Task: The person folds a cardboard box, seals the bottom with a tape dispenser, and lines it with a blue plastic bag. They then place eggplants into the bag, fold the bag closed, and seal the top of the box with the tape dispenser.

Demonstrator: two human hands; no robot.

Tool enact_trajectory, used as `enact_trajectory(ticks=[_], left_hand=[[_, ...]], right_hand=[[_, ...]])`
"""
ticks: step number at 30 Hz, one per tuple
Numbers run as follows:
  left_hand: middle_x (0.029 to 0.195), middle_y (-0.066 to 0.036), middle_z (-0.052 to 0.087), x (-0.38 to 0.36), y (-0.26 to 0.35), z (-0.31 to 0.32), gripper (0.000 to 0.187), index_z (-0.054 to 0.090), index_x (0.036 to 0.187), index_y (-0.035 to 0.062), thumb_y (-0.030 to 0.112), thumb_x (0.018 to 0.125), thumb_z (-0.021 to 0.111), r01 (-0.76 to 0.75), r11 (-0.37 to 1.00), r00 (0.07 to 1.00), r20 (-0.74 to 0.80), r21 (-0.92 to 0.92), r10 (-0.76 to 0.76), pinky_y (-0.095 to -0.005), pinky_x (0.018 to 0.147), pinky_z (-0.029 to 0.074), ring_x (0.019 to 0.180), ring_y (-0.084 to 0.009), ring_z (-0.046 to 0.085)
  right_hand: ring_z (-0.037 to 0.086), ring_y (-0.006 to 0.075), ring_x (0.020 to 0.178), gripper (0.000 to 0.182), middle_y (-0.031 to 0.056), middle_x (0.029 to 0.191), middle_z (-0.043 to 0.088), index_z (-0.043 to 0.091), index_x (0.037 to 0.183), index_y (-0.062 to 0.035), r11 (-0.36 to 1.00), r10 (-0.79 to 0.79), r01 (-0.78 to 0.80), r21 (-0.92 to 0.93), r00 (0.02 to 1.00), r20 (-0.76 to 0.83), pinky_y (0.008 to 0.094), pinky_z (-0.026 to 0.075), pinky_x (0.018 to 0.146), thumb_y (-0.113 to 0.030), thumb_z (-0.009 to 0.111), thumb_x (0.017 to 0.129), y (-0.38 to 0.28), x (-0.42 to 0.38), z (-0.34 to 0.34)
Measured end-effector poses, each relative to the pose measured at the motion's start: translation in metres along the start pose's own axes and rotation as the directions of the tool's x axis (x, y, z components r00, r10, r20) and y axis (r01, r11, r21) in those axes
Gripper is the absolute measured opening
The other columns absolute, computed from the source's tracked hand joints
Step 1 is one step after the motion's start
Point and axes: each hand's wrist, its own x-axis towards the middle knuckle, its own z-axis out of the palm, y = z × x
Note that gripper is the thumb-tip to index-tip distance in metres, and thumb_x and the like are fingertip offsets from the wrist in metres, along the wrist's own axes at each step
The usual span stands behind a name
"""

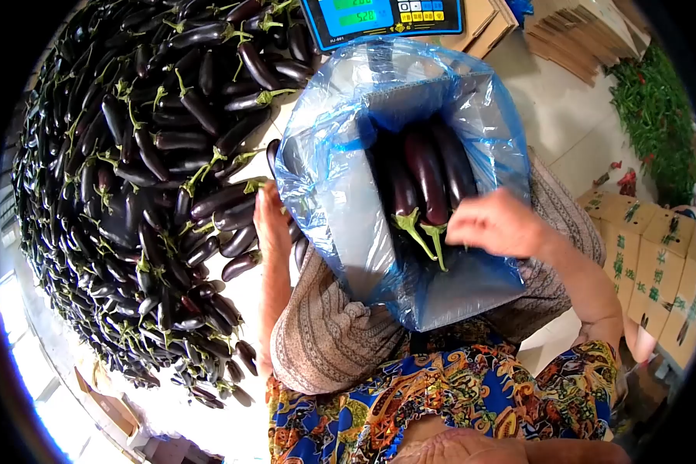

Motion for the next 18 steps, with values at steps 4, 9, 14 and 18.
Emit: enact_trajectory(ticks=[4, 9, 14, 18], left_hand=[[0.136, -0.018, 0.047, 0.022, 0.071, 0.044, 0.076, 0.031, 0.144, 0.0018, 0.055, 0.093, 0.049, -0.205, 0.966, 0.96, 0.223, 0.154, 0.168, -0.0418, 0.107, 0.032, 0.125, -0.0259, 0.046], [0.129, -0.015, 0.053, 0.037, 0.112, 0.098, 0.075, 0.038, 0.14, -0.0019, 0.037, 0.084, 0.068, -0.302, 0.925, 0.875, 0.453, 0.231, 0.173, -0.0336, 0.101, 0.038, 0.118, -0.0223, 0.051], [0.078, -0.001, 0.068, 0.052, 0.119, 0.115, 0.014, 0.071, 0.095, 0.0015, 0.012, 0.088, 0.065, -0.5, 0.662, 0.863, 0.388, 0.558, 0.325, -0.0245, 0.074, 0.048, 0.075, -0.0094, 0.06], [0.088, -0.001, 0.067, 0.025, 0.154, 0.127, 0.016, 0.066, 0.103, 0.0011, 0.012, 0.093, 0.061, -0.487, 0.831, 0.86, 0.312, 0.27, 0.403, -0.0235, 0.076, 0.048, 0.078, -0.0082, 0.06]], right_hand=[[0.058, 0.0121, 0.074, 0.033, 0.005, 0.101, 0.066, 0.062, 0.111, -0.0061, 0.993, -0.033, -0.044, -0.109, 0.787, -0.616, 0.0275, 0.05, 0.064, -0.022, 0.071, 0.084, -0.019, 0.007, -0.063], [0.053, 0.0274, 0.118, 0.066, 0.0123, 0.137, 0.047, 0.05, 0.132, -0.0061, 0.857, -0.187, -0.195, -0.477, 0.745, -0.641, 0.0413, 0.05, 0.093, -0.029, 0.075, 0.076, 0.022, 0.042, -0.093], [0.067, 0.0253, 0.076, 0.034, 0.0146, 0.081, 0.07, 0.068, 0.106, -0.0052, 0.943, 0.076, -0.22, -0.249, 0.872, -0.483, 0.0386, 0.053, 0.075, -0.025, 0.073, 0.078, 0.048, 0.066, -0.113], [0.059, 0.0151, 0.058, 0.015, 0.0101, 0.065, 0.062, 0.069, 0.095, -0.0076, 0.952, -0.1, -0.093, -0.292, 0.806, -0.584, 0.0336, 0.047, 0.056, -0.018, 0.065, 0.086, 0.031, 0.044, -0.114]])
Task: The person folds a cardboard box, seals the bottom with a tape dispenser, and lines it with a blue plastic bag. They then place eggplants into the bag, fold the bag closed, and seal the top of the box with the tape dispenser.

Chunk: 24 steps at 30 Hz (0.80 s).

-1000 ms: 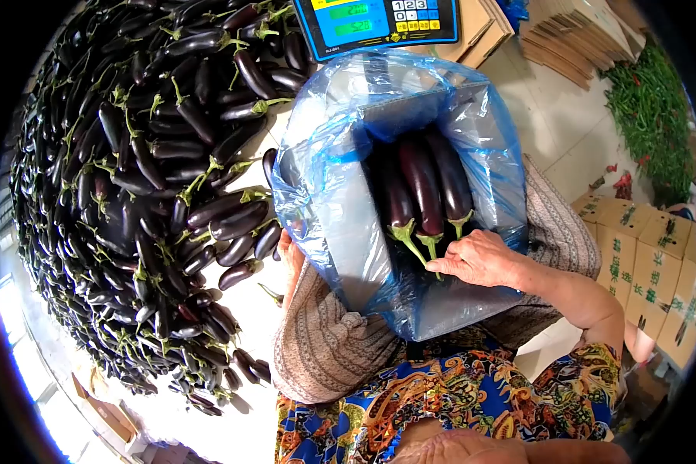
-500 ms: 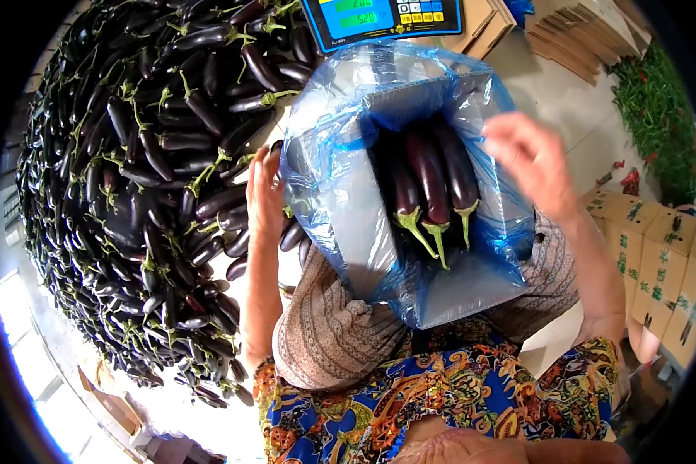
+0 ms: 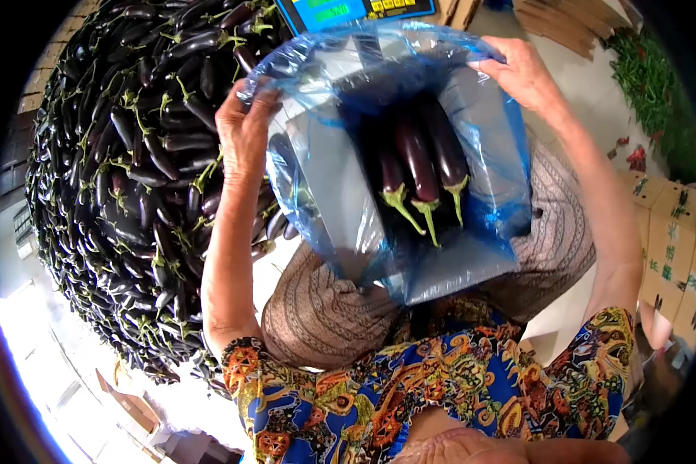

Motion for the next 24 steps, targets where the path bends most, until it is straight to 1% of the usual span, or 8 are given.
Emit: enact_trajectory(ticks=[4, 6, 9, 11, 15, 20, 23, 24], left_hand=[[0.092, -0.004, 0.068, -0.06, 0.054, 0.018, 0.021, 0.066, 0.106, 0.0014, 0.003, 0.086, 0.063, -0.138, 0.947, 0.883, 0.469, 0.289, -0.014, -0.0254, 0.077, 0.049, 0.082, -0.014, 0.062], [0.099, -0.011, 0.068, -0.099, 0.053, 0.036, 0.016, 0.068, 0.097, 0.0054, 0.0, 0.082, 0.065, -0.35, 0.881, 0.583, 0.81, 0.319, -0.063, -0.0314, 0.069, 0.052, 0.076, -0.0231, 0.064], [0.101, -0.013, 0.066, -0.144, 0.034, 0.059, 0.025, 0.064, 0.109, 0.0014, 0.007, 0.085, 0.066, -0.219, 0.917, 0.028, 0.942, 0.333, -0.336, -0.036, 0.077, 0.054, 0.088, -0.0289, 0.065], [0.101, -0.015, 0.066, -0.142, 0.046, 0.056, 0.033, 0.061, 0.116, 0.0019, 0.008, 0.085, 0.067, -0.463, 0.836, 0.177, 0.955, 0.295, -0.239, -0.0348, 0.077, 0.056, 0.092, -0.0269, 0.065], [0.117, -0.021, 0.059, -0.105, 0.067, 0.034, 0.053, 0.052, 0.129, 0.005, 0.016, 0.081, 0.073, -0.046, 0.93, 0.845, 0.511, 0.364, -0.158, -0.0331, 0.079, 0.054, 0.1, -0.0298, 0.063], [0.116, -0.025, 0.059, -0.118, 0.006, 0.008, 0.087, 0.04, 0.134, -0.0045, 0.042, 0.073, 0.08, -0.076, 0.617, 0.771, 0.439, 0.784, -0.462, -0.0407, 0.086, 0.052, 0.104, -0.0323, 0.061], [0.095, -0.021, 0.067, -0.13, 0.011, 0.022, 0.072, 0.047, 0.125, -0.0032, 0.038, 0.076, 0.079, 0.005, 0.408, 0.55, 0.338, 0.913, -0.764, -0.0398, 0.078, 0.053, 0.09, -0.0297, 0.066], [0.068, -0.008, 0.061, -0.143, -0.026, 0.007, 0.049, 0.059, 0.11, -0.0014, 0.029, 0.078, 0.079, -0.158, 0.681, 0.665, 0.587, 0.715, -0.462, -0.0344, 0.066, 0.05, 0.067, -0.0188, 0.06]], right_hand=[[0.061, 0.0294, 0.061, 0.014, 0.0137, 0.066, 0.061, 0.065, 0.082, -0.004, 0.921, -0.368, 0.371, -0.114, 0.928, 0.052, 0.0394, 0.049, 0.058, -0.018, 0.067, 0.083, 0.005, -0.064, 0.018], [0.059, 0.034, 0.074, 0.014, 0.0159, 0.075, 0.06, 0.065, 0.085, -0.0048, 0.871, -0.065, 0.344, -0.351, 0.789, 0.611, 0.0433, 0.052, 0.072, -0.017, 0.068, 0.08, 0.002, -0.098, 0.037], [0.054, 0.0326, 0.088, 0.019, 0.0138, 0.094, 0.058, 0.064, 0.097, -0.0019, 0.81, -0.414, 0.553, -0.194, 0.774, 0.48, 0.0419, 0.046, 0.081, -0.006, 0.07, 0.079, 0.021, -0.149, 0.065], [0.054, 0.0265, 0.094, 0.014, 0.015, 0.102, 0.054, 0.061, 0.083, -0.0018, 0.811, -0.412, 0.575, -0.107, 0.692, 0.593, 0.0373, 0.049, 0.086, -0.015, 0.065, 0.083, 0.003, -0.148, 0.051], [0.063, 0.0274, 0.086, 0.029, 0.0155, 0.112, 0.056, 0.06, 0.098, 0.0017, 0.913, -0.39, 0.393, -0.108, 0.92, 0.051, 0.0382, 0.055, 0.075, -0.02, 0.072, 0.082, -0.013, -0.128, 0.035], [0.064, 0.0292, 0.08, 0.024, 0.0142, 0.081, 0.061, 0.056, 0.087, -0.0012, 0.859, 0.334, -0.136, -0.494, 0.88, 0.339, 0.0424, 0.052, 0.071, -0.019, 0.071, 0.08, 0.021, -0.121, 0.026], [0.061, 0.0278, 0.069, 0.027, 0.0139, 0.063, 0.055, 0.053, 0.076, -0.0012, 0.906, 0.198, 0.055, -0.42, 0.821, 0.536, 0.0405, 0.049, 0.069, -0.022, 0.068, 0.083, 0.04, -0.135, 0.042], [0.06, 0.0247, 0.068, 0.03, 0.0125, 0.064, 0.056, 0.052, 0.072, -0.0011, 0.971, 0.135, 0.02, -0.239, 0.776, 0.616, 0.0386, 0.049, 0.067, -0.024, 0.067, 0.084, 0.041, -0.138, 0.042]])
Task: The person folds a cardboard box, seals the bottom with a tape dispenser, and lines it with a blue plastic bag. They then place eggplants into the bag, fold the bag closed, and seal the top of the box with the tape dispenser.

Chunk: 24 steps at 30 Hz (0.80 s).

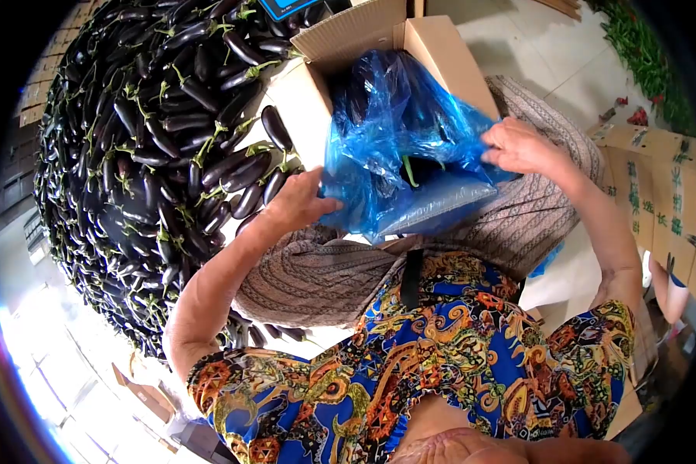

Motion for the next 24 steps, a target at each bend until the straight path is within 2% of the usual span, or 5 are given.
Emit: enact_trajectory(ticks=[3, 6, 11, 16, 24], left_hand=[[0.069, -0.006, 0.061, 0.007, 0.055, -0.017, 0.038, 0.064, 0.099, 0.001, 0.03, 0.079, 0.078, 0.406, 0.889, 0.844, 0.46, -0.21, -0.277, -0.0349, 0.066, 0.05, 0.07, -0.0183, 0.061], [0.104, -0.007, 0.065, 0.005, 0.083, -0.022, 0.038, 0.062, 0.112, 0.0021, 0.031, 0.087, 0.068, 0.342, 0.687, 0.936, 0.298, -0.641, -0.188, -0.0316, 0.089, 0.049, 0.094, -0.0176, 0.063], [0.117, -0.012, 0.063, -0.005, 0.066, 0.01, 0.046, 0.047, 0.128, 0.0001, 0.027, 0.093, 0.06, 0.373, 0.381, 0.895, 0.22, -0.846, -0.388, -0.0409, 0.089, 0.055, 0.102, -0.0231, 0.065], [0.101, -0.012, 0.065, -0.011, 0.071, 0.039, 0.038, 0.052, 0.12, -0.0021, 0.013, 0.089, 0.067, 0.503, 0.318, 0.847, 0.384, -0.804, -0.368, -0.0234, 0.058, 0.056, 0.075, -0.0155, 0.064], [0.1, -0.011, 0.069, 0.014, 0.086, -0.014, 0.022, 0.06, 0.109, 0.0008, 0.015, 0.092, 0.059, 0.168, 0.319, 0.971, 0.101, -0.933, -0.216, -0.0335, 0.082, 0.054, 0.087, -0.0187, 0.066]], right_hand=[[0.059, 0.0165, 0.082, 0.035, 0.0078, 0.093, 0.065, 0.063, 0.1, -0.0027, 0.812, -0.088, 0.031, 0.583, 0.994, 0.07, 0.0329, 0.048, 0.075, -0.033, 0.07, 0.084, 0.001, -0.005, 0.0], [0.055, 0.0178, 0.105, 0.059, 0.0085, 0.114, 0.064, 0.058, 0.126, -0.0043, 0.439, -0.005, 0.105, 0.892, 0.993, -0.114, 0.0325, 0.042, 0.094, -0.045, 0.068, 0.085, -0.003, -0.026, -0.014], [0.054, 0.0108, 0.073, 0.053, 0.0037, 0.087, 0.058, 0.056, 0.117, -0.0026, 0.677, 0.269, -0.267, 0.686, 0.957, 0.107, 0.0255, 0.048, 0.052, -0.047, 0.061, 0.089, -0.003, -0.054, 0.03], [0.065, 0.0157, 0.075, 0.027, 0.0086, 0.095, 0.068, 0.06, 0.112, 0.0006, -0.22, 0.055, -0.197, 0.956, 0.975, 0.214, 0.0262, 0.053, 0.072, -0.011, 0.064, 0.089, -0.006, -0.049, 0.097], [0.065, 0.015, 0.092, 0.026, 0.0073, 0.103, 0.067, 0.06, 0.116, -0.0037, -0.192, 0.027, 0.194, 0.962, 0.981, -0.193, 0.0269, 0.053, 0.078, -0.012, 0.06, 0.091, -0.016, -0.054, 0.025]])
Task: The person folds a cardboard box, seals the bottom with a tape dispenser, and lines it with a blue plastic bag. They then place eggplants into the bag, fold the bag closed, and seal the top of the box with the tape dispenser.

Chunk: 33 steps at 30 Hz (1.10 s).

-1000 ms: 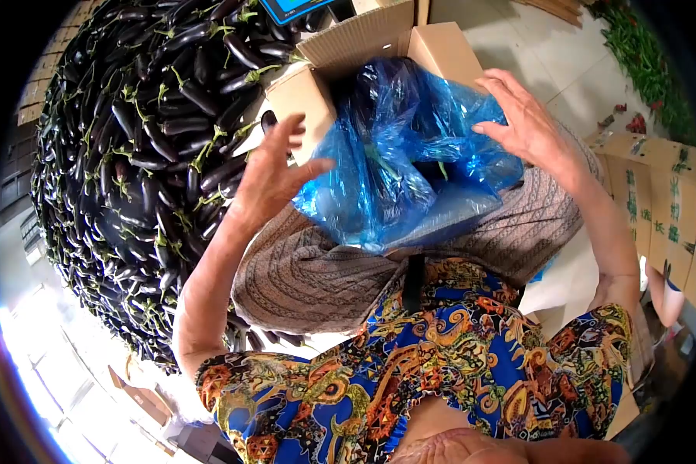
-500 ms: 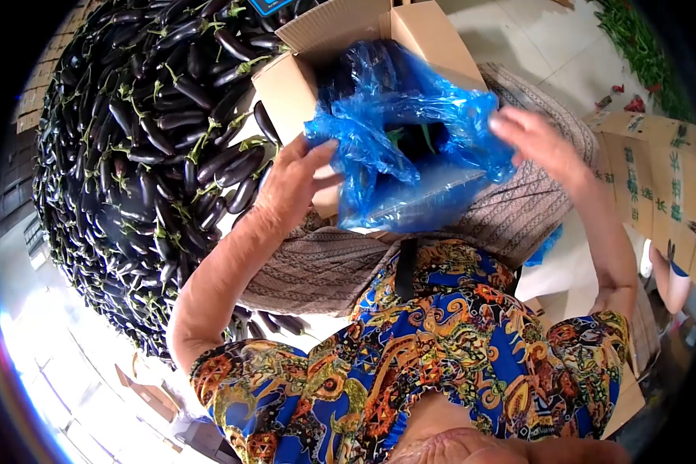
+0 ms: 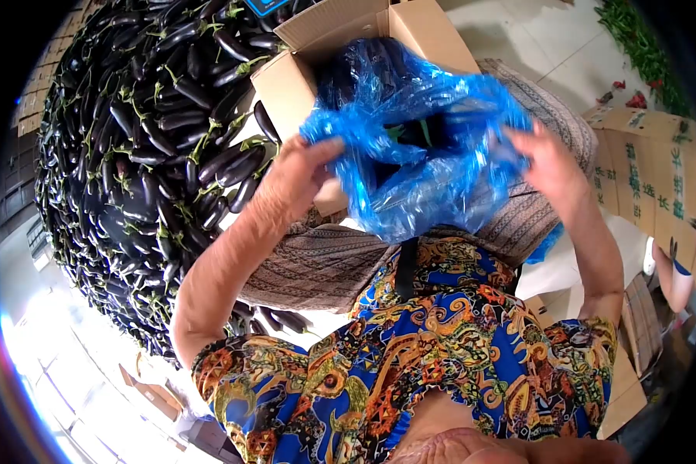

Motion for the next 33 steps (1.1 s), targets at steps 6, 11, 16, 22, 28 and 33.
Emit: enact_trajectory(ticks=[6, 11, 16, 22, 28, 33], left_hand=[[0.105, -0.013, 0.066, 0.027, -0.003, 0.027, 0.024, 0.059, 0.113, 0.0016, 0.013, 0.092, 0.058, -0.034, 0.961, 0.999, 0.002, -0.276, 0.036, -0.0439, 0.088, 0.054, 0.096, -0.026, 0.065], [0.095, -0.015, 0.068, 0.035, -0.024, 0.04, 0.017, 0.062, 0.101, -0.0038, 0.008, 0.094, 0.052, -0.245, 0.918, 0.963, 0.188, 0.312, 0.193, -0.0397, 0.078, 0.055, 0.088, -0.0295, 0.067], [0.08, -0.02, 0.063, 0.01, 0.048, 0.05, 0.012, 0.061, 0.09, 0.0019, 0.011, 0.082, 0.063, -0.528, -0.067, 0.841, 0.532, 0.847, 0.097, -0.0458, 0.063, 0.05, 0.07, -0.0381, 0.062], [0.138, -0.013, 0.042, 0.051, 0.061, 0.054, 0.08, 0.044, 0.138, 0.0214, 0.001, 0.067, 0.075, -0.628, -0.379, 0.602, 0.733, 0.679, 0.316, -0.0452, 0.094, 0.047, 0.123, -0.0332, 0.045], [0.112, -0.01, 0.058, 0.128, 0.027, 0.014, 0.061, 0.054, 0.128, 0.0206, 0.001, 0.07, 0.063, -0.551, -0.539, 0.755, 0.656, 0.638, 0.004, -0.046, 0.084, 0.05, 0.111, -0.0314, 0.055], [0.09, -0.014, 0.063, 0.132, 0.024, -0.037, 0.034, 0.061, 0.103, 0.0093, 0.0, 0.07, 0.059, -0.459, -0.387, 0.764, 0.578, 0.799, 0.286, -0.0451, 0.071, 0.052, 0.087, -0.0364, 0.062]], right_hand=[[0.058, 0.0211, 0.111, 0.088, 0.0154, 0.121, 0.058, 0.04, 0.139, -0.0002, 0.853, 0.039, 0.01, -0.522, 0.996, 0.083, 0.0357, 0.047, 0.096, -0.047, 0.077, 0.075, -0.02, 0.034, 0.035], [0.058, 0.0285, 0.111, 0.087, 0.0211, 0.123, 0.058, 0.035, 0.14, -0.0038, 0.418, -0.094, 0.218, -0.882, 0.976, 0.197, 0.0383, 0.047, 0.095, -0.017, 0.083, 0.069, 0.022, 0.057, 0.069], [0.06, 0.0205, 0.081, 0.029, 0.0171, 0.095, 0.067, 0.063, 0.1, 0.0009, 0.493, 0.1, 0.217, -0.843, 0.948, 0.302, 0.0376, 0.049, 0.079, -0.016, 0.068, 0.076, 0.023, 0.09, 0.036], [0.062, 0.0275, 0.087, 0.022, 0.0165, 0.096, 0.067, 0.064, 0.093, 0.0022, 0.364, -0.137, 0.558, -0.746, 0.824, 0.549, 0.0404, 0.049, 0.079, -0.016, 0.069, 0.081, 0.044, 0.11, 0.029], [0.064, 0.0361, 0.085, 0.027, 0.0254, 0.085, 0.064, 0.062, 0.086, 0.0051, 0.212, 0.231, 0.202, -0.956, 0.94, 0.25, 0.0449, 0.048, 0.074, -0.022, 0.062, 0.082, 0.024, 0.097, 0.039], [0.06, 0.0246, 0.064, 0.023, 0.0132, 0.07, 0.061, 0.062, 0.098, -0.0025, 0.394, -0.029, 0.102, -0.914, 0.995, 0.099, 0.0393, 0.049, 0.062, -0.023, 0.055, 0.093, 0.035, 0.107, 0.002]])
